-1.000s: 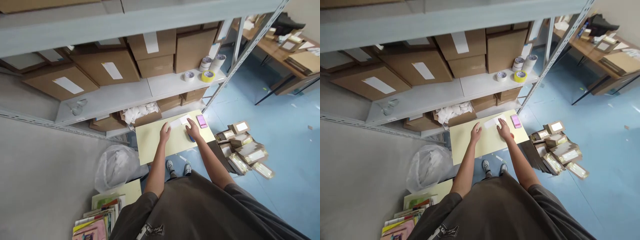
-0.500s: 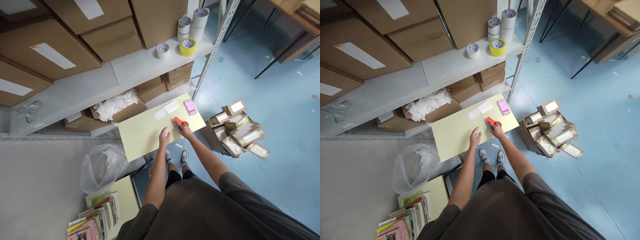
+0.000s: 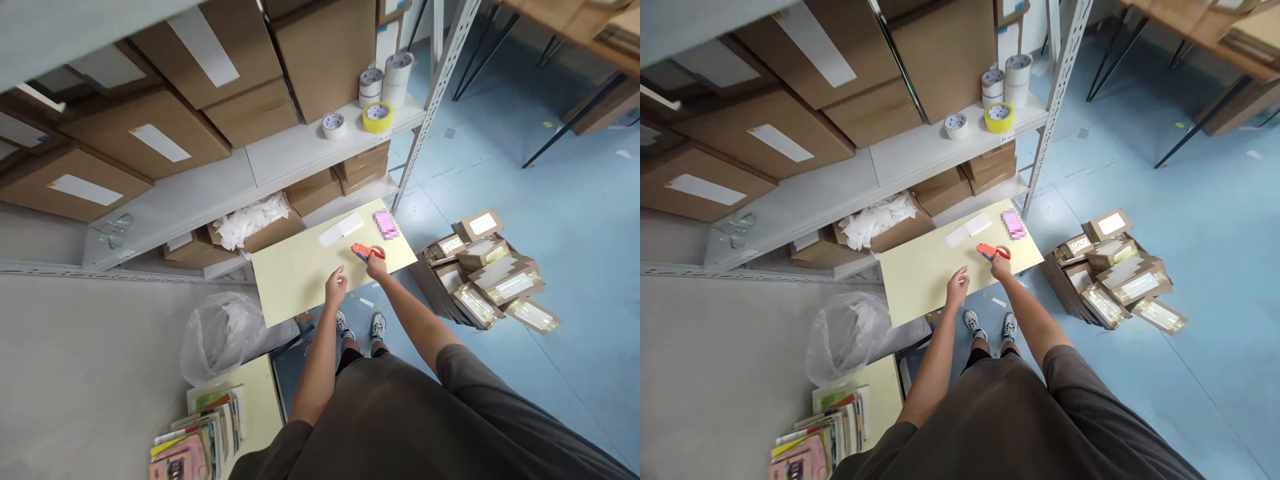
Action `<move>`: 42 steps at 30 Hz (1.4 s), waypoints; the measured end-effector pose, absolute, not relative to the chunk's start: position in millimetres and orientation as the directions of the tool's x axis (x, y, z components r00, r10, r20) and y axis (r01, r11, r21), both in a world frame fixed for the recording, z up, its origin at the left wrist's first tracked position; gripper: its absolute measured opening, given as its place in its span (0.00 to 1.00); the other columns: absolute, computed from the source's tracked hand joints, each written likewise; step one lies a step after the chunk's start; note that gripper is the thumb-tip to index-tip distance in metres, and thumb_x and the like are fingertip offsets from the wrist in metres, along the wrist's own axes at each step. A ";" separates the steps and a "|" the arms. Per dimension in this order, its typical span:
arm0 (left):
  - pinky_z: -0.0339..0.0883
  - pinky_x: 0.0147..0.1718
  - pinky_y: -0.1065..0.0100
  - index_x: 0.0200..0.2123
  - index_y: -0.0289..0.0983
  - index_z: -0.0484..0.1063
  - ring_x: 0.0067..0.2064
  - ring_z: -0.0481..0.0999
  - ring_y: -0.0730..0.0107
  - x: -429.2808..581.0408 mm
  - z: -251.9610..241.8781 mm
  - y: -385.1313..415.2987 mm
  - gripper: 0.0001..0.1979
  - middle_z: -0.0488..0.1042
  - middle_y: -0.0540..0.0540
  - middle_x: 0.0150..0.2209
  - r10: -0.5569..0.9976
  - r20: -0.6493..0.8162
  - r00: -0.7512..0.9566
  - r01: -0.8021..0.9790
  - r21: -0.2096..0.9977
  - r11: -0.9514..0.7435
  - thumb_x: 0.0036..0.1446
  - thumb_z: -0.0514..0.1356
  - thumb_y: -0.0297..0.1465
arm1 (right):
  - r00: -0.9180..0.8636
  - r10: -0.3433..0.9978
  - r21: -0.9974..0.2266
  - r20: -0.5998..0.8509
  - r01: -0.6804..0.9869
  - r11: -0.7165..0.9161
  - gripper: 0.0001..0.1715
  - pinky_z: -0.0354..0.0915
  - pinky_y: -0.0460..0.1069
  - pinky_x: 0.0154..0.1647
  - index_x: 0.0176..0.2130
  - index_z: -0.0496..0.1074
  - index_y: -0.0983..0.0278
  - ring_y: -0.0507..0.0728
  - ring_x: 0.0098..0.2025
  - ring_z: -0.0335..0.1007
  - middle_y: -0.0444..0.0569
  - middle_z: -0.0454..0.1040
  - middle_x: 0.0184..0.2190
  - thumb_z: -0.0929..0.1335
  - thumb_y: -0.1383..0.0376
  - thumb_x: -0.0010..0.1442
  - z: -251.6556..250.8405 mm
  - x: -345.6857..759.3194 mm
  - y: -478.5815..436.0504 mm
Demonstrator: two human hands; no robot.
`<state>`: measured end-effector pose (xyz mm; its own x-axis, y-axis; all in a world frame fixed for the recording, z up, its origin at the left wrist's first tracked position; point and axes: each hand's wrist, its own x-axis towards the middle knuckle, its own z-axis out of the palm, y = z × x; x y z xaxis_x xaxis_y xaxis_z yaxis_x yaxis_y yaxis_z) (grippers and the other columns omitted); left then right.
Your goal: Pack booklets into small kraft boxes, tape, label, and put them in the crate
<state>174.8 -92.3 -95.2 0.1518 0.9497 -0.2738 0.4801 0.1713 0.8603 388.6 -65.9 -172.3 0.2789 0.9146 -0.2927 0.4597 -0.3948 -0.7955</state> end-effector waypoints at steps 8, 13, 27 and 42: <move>0.76 0.56 0.58 0.64 0.40 0.76 0.60 0.79 0.56 147.2 -13.5 -34.5 0.22 0.77 0.37 0.64 0.990 -0.076 0.115 0.362 0.932 0.029 0.71 0.59 0.37 | 0.205 0.977 -0.783 -0.056 0.599 -0.170 0.34 0.70 0.62 0.59 0.60 0.71 0.63 0.74 0.58 0.75 0.64 0.74 0.63 0.74 0.49 0.62 -52.0 377.2 -61.1; 0.76 0.57 0.60 0.60 0.41 0.79 0.63 0.77 0.55 110.0 64.5 6.5 0.21 0.77 0.38 0.63 0.961 0.116 0.251 0.246 0.952 -0.180 0.71 0.60 0.43 | -0.016 0.991 -0.862 0.130 0.493 0.121 0.26 0.72 0.60 0.55 0.43 0.77 0.60 0.69 0.51 0.76 0.55 0.80 0.45 0.77 0.44 0.58 19.1 360.9 -58.5; 0.77 0.43 0.63 0.40 0.39 0.86 0.42 0.82 0.62 37.5 150.6 34.6 0.13 0.83 0.44 0.40 0.854 0.292 0.430 0.075 0.931 -0.356 0.64 0.69 0.43 | -0.211 0.930 -0.688 0.300 0.627 0.364 0.27 0.70 0.54 0.45 0.37 0.74 0.61 0.62 0.39 0.75 0.51 0.77 0.35 0.75 0.41 0.63 121.4 298.3 -32.4; 0.75 0.44 0.63 0.38 0.40 0.82 0.41 0.80 0.63 96.3 159.8 38.8 0.15 0.81 0.42 0.37 0.723 0.687 -0.076 0.490 0.657 -0.572 0.74 0.57 0.35 | -0.318 0.911 -0.796 0.264 0.462 0.392 0.25 0.74 0.55 0.46 0.41 0.78 0.62 0.65 0.43 0.78 0.53 0.81 0.39 0.76 0.43 0.62 131.3 338.7 41.8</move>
<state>96.3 38.8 159.8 -0.0764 0.7229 0.6867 0.4903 -0.5724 0.6572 338.7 41.8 131.3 -0.3184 0.9106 0.2635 0.4615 0.3917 -0.7960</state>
